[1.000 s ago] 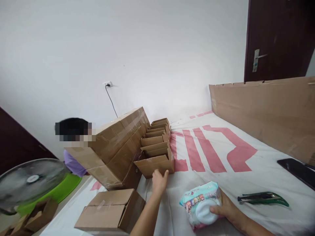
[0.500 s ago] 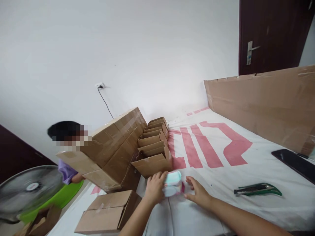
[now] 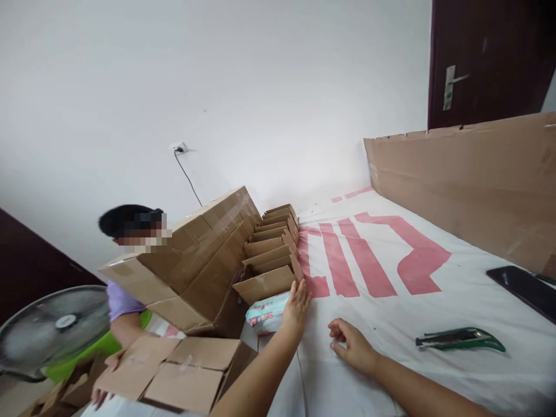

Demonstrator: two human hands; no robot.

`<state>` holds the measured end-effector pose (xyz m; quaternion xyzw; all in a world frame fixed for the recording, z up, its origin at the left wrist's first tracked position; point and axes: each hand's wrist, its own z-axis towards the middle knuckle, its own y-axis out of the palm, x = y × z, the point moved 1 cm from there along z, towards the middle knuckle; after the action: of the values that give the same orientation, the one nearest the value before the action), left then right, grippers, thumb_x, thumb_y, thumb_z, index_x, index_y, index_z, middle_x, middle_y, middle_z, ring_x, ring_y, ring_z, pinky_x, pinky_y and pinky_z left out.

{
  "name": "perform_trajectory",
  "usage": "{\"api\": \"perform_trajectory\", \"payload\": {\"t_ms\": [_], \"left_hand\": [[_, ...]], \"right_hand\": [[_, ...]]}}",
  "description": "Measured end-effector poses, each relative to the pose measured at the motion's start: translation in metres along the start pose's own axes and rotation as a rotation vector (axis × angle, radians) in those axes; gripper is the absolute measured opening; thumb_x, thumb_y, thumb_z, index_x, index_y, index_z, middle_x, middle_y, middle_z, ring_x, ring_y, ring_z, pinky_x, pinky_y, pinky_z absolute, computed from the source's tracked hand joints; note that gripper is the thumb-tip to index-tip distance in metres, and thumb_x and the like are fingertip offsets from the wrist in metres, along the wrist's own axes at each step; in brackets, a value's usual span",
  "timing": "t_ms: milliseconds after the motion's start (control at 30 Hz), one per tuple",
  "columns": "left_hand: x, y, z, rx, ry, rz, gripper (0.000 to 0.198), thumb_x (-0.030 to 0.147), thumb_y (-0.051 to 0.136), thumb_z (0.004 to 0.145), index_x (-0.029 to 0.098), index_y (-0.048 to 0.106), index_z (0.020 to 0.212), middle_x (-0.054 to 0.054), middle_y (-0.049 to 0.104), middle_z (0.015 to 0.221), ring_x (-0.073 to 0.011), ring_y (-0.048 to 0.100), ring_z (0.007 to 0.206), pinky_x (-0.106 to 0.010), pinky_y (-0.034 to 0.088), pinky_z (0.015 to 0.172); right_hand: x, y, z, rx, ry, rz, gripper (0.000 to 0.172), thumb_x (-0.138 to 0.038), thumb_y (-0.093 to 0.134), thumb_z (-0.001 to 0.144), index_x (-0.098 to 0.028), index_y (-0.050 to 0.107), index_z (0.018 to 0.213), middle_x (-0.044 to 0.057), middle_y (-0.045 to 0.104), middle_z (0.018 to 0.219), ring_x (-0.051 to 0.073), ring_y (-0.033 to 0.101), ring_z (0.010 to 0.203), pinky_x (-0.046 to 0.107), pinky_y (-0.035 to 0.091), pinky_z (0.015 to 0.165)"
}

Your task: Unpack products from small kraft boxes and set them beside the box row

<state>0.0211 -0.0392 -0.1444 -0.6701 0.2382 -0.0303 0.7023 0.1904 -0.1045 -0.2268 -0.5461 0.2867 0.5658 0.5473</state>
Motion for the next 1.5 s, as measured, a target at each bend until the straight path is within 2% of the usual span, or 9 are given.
{"api": "perform_trajectory", "payload": {"t_ms": [233, 467, 567, 667, 767, 867, 1033, 1267, 1500], "left_hand": [[-0.017, -0.008, 0.005, -0.001, -0.095, 0.019, 0.046, 0.016, 0.050, 0.086, 0.017, 0.060, 0.130, -0.015, 0.057, 0.139, -0.0324, 0.035, 0.141, -0.055, 0.003, 0.120], [-0.009, -0.046, -0.065, 0.101, -0.113, -0.135, 0.063, 0.030, 0.066, 0.077, 0.029, 0.049, 0.138, -0.006, 0.042, 0.153, -0.0286, 0.029, 0.144, -0.053, 0.012, 0.119], [-0.047, -0.063, -0.109, 0.197, -0.295, -0.160, 0.047, 0.036, 0.052, 0.087, 0.024, 0.053, 0.132, -0.008, 0.048, 0.146, -0.0254, 0.037, 0.139, -0.045, 0.021, 0.118], [-0.107, -0.069, -0.157, 0.356, -0.647, -0.229, 0.040, 0.042, 0.044, 0.089, 0.024, 0.058, 0.123, -0.007, 0.057, 0.135, -0.0223, 0.045, 0.132, -0.036, 0.030, 0.114], [-0.156, -0.057, -0.198, 0.344, -0.881, -0.229, 0.044, 0.038, 0.034, 0.092, 0.018, 0.059, 0.121, -0.015, 0.054, 0.137, -0.0322, 0.040, 0.136, -0.051, 0.032, 0.112], [-0.175, -0.034, -0.221, 0.270, -1.006, -0.268, 0.046, 0.038, 0.030, 0.092, 0.019, 0.061, 0.121, -0.015, 0.050, 0.143, -0.0418, 0.031, 0.140, -0.069, 0.030, 0.105], [-0.149, -0.012, -0.218, 0.227, -0.949, -0.358, 0.051, 0.034, 0.026, 0.090, 0.015, 0.054, 0.129, -0.017, 0.053, 0.141, -0.0327, 0.038, 0.138, -0.056, 0.033, 0.111], [-0.048, -0.051, -0.180, 0.110, -0.717, -0.519, 0.071, 0.067, 0.033, 0.081, 0.015, 0.055, 0.124, -0.017, 0.058, 0.129, -0.0378, 0.051, 0.122, -0.052, 0.038, 0.104], [0.005, -0.048, -0.153, 0.285, -0.693, -1.015, 0.059, 0.069, 0.051, 0.071, 0.022, 0.067, 0.102, -0.009, 0.064, 0.106, -0.0282, 0.061, 0.088, -0.041, 0.049, 0.077]], "right_hand": [[-0.002, -0.004, 0.001, -0.006, 0.000, 0.034, 0.033, -0.020, 0.058, 0.072, -0.021, 0.056, 0.105, 0.004, 0.067, 0.091, 0.021, 0.064, 0.084, 0.036, 0.051, 0.077], [0.001, -0.004, -0.002, -0.035, -0.003, 0.053, 0.032, -0.020, 0.057, 0.075, -0.022, 0.055, 0.107, 0.004, 0.066, 0.092, 0.021, 0.063, 0.087, 0.037, 0.051, 0.082], [0.004, -0.003, -0.004, -0.049, -0.003, 0.054, 0.032, -0.020, 0.058, 0.075, -0.022, 0.055, 0.106, 0.004, 0.064, 0.092, 0.021, 0.062, 0.088, 0.039, 0.050, 0.085], [0.004, -0.002, -0.006, -0.067, -0.030, 0.007, 0.030, -0.019, 0.057, 0.076, -0.021, 0.056, 0.106, 0.005, 0.063, 0.094, 0.021, 0.061, 0.088, 0.039, 0.050, 0.085], [0.002, -0.001, -0.008, -0.082, -0.057, -0.053, 0.030, -0.018, 0.056, 0.077, -0.020, 0.056, 0.107, 0.006, 0.062, 0.094, 0.022, 0.061, 0.088, 0.040, 0.050, 0.085], [-0.002, 0.000, -0.007, -0.082, -0.059, -0.086, 0.030, -0.016, 0.057, 0.075, -0.020, 0.057, 0.105, 0.007, 0.062, 0.093, 0.023, 0.061, 0.087, 0.041, 0.049, 0.083], [-0.022, -0.003, -0.011, -0.065, -0.078, -0.099, 0.025, -0.014, 0.057, 0.076, -0.020, 0.059, 0.100, 0.008, 0.063, 0.095, 0.024, 0.060, 0.089, 0.041, 0.049, 0.084], [-0.076, -0.024, -0.037, 0.036, -0.304, -0.182, 0.021, -0.028, 0.055, 0.087, -0.018, 0.056, 0.105, 0.010, 0.064, 0.103, 0.025, 0.058, 0.098, 0.043, 0.047, 0.088], [-0.049, -0.147, -0.079, 0.158, -0.220, -0.559, 0.020, -0.029, 0.050, 0.092, -0.020, 0.063, 0.105, 0.011, 0.068, 0.106, 0.027, 0.061, 0.103, 0.046, 0.046, 0.091]]}}
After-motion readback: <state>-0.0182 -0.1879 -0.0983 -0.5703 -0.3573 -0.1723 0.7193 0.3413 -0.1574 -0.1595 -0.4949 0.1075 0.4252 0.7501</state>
